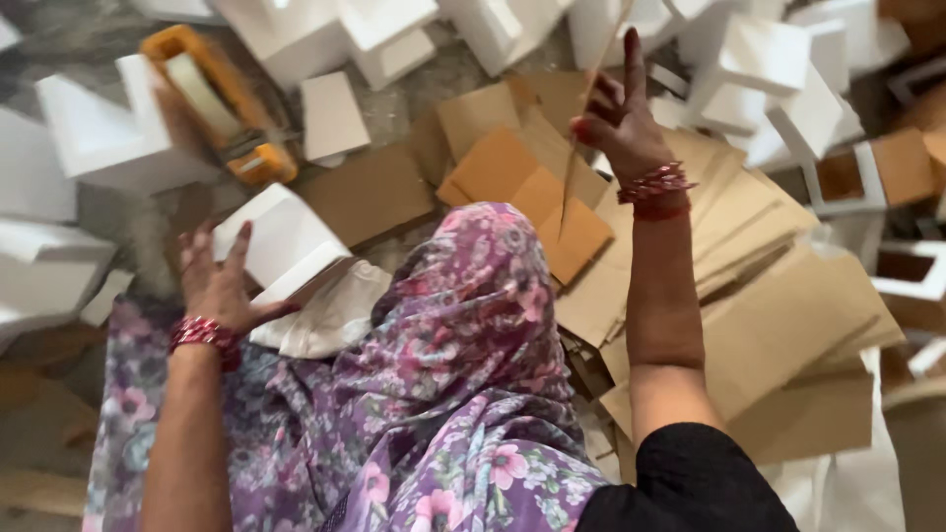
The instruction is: The person assembles protective packaging by placing white foam inserts into cardboard boxes and securing them with tape. The person repeatedly picks up foam pieces, inserts them into boxes, and uses a tape dispenser to seal the boxes.
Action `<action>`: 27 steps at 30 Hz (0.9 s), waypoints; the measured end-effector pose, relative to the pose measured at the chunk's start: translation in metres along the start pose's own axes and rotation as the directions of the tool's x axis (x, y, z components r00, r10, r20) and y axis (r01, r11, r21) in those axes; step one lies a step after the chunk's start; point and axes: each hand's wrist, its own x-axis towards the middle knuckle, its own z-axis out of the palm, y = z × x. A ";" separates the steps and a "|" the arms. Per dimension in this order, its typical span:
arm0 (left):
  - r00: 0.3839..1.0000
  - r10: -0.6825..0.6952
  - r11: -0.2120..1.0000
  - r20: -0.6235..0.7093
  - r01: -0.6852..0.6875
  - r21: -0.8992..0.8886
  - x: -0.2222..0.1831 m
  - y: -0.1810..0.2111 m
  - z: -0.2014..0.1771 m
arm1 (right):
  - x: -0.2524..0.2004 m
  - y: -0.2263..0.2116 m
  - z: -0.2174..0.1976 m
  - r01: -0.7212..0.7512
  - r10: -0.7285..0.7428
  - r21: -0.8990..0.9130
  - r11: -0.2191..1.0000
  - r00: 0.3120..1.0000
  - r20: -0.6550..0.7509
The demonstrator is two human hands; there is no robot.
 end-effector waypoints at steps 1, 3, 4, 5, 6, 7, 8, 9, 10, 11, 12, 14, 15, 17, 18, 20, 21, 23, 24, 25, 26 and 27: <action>1.000 -0.019 1.000 0.007 0.019 -0.006 -0.001 0.001 0.000 | 0.003 -0.009 0.021 0.006 -0.020 0.129 0.992 0.994 0.108; 1.000 -0.016 0.999 -0.010 0.017 0.033 0.000 0.004 0.001 | 0.018 -0.009 0.083 -0.044 -0.090 0.380 0.924 0.940 0.330; 1.000 -0.023 0.998 -0.020 0.024 0.054 -0.002 0.004 0.001 | 0.029 -0.001 0.125 -0.104 -0.069 0.358 0.928 0.896 0.438; 0.998 -0.068 0.997 0.019 0.067 0.048 -0.002 0.004 0.001 | 0.038 0.010 0.172 -0.159 -0.049 0.331 0.930 0.840 0.541; 0.992 -0.111 0.993 0.064 0.109 0.038 -0.002 0.004 0.004 | 0.040 0.026 0.216 -0.236 0.140 0.129 0.963 0.850 0.508; 0.986 -0.130 0.991 0.101 0.127 0.035 0.000 0.004 0.006 | 0.040 0.043 0.259 -0.309 0.311 -0.077 0.948 0.846 0.434; 0.980 -0.145 0.989 0.139 0.141 0.033 -0.001 0.002 0.006 | 0.038 0.061 0.303 -0.174 0.226 -0.162 0.971 0.886 0.404; 0.981 -0.154 0.988 0.119 0.150 0.043 -0.001 0.003 0.008 | 0.035 0.076 0.339 -0.036 0.130 -0.244 0.969 0.915 0.382; 0.984 -0.149 0.988 0.099 0.144 0.055 0.003 0.002 0.009 | 0.029 0.089 0.362 0.160 0.006 -0.436 0.885 0.935 0.355; 0.988 -0.139 0.990 0.074 0.137 0.034 0.003 -0.001 0.008 | 0.022 0.101 0.379 0.331 -0.129 -0.601 0.727 0.926 0.354; 0.991 -0.120 0.993 0.055 0.119 0.012 0.003 0.000 0.009 | 0.020 0.110 0.385 0.235 -0.046 -0.595 0.769 0.948 0.315; 0.993 -0.104 0.994 0.052 0.106 -0.039 0.001 0.001 0.011 | 0.019 0.124 0.382 0.028 0.133 -0.573 0.819 0.962 0.237; 0.992 -0.107 0.991 0.068 0.111 -0.068 -0.002 -0.001 0.010 | 0.023 0.129 0.381 0.018 0.125 -0.547 0.837 0.967 0.223; 0.994 -0.080 0.989 0.069 0.087 -0.116 -0.007 -0.002 0.009 | 0.032 0.140 0.373 -0.006 0.112 -0.500 0.866 0.977 0.181; 0.997 -0.061 0.989 0.042 0.066 -0.132 -0.007 -0.003 0.007 | 0.039 0.144 0.369 -0.078 0.184 -0.451 0.889 0.963 0.198; 1.000 -0.026 0.982 -0.002 0.025 -0.186 -0.006 -0.005 0.007 | 0.046 0.155 0.367 -0.233 0.328 -0.349 0.908 0.912 0.246; 1.000 -0.011 0.975 -0.020 0.006 -0.224 -0.005 -0.008 0.008 | 0.049 0.161 0.367 -0.269 0.355 -0.315 0.910 0.899 0.257; 0.997 0.014 0.933 -0.072 -0.039 -0.358 -0.008 -0.014 0.014 | 0.049 0.174 0.365 -0.350 0.413 -0.247 0.904 0.865 0.286; 0.994 0.026 0.892 -0.108 -0.072 -0.447 -0.007 -0.021 0.015 | 0.048 0.179 0.364 -0.326 0.385 -0.229 0.917 0.871 0.304; 0.989 0.034 0.841 -0.146 -0.108 -0.531 -0.006 -0.028 0.015 | 0.049 0.182 0.364 -0.302 0.357 -0.210 0.930 0.877 0.321; 0.987 0.047 0.793 -0.154 -0.131 -0.595 -0.006 -0.036 0.014 | 0.049 0.183 0.364 -0.276 0.326 -0.188 0.943 0.884 0.336; 0.985 0.059 0.739 -0.163 -0.153 -0.656 -0.006 -0.043 0.012 | 0.050 0.184 0.364 -0.291 0.340 -0.186 0.938 0.874 0.348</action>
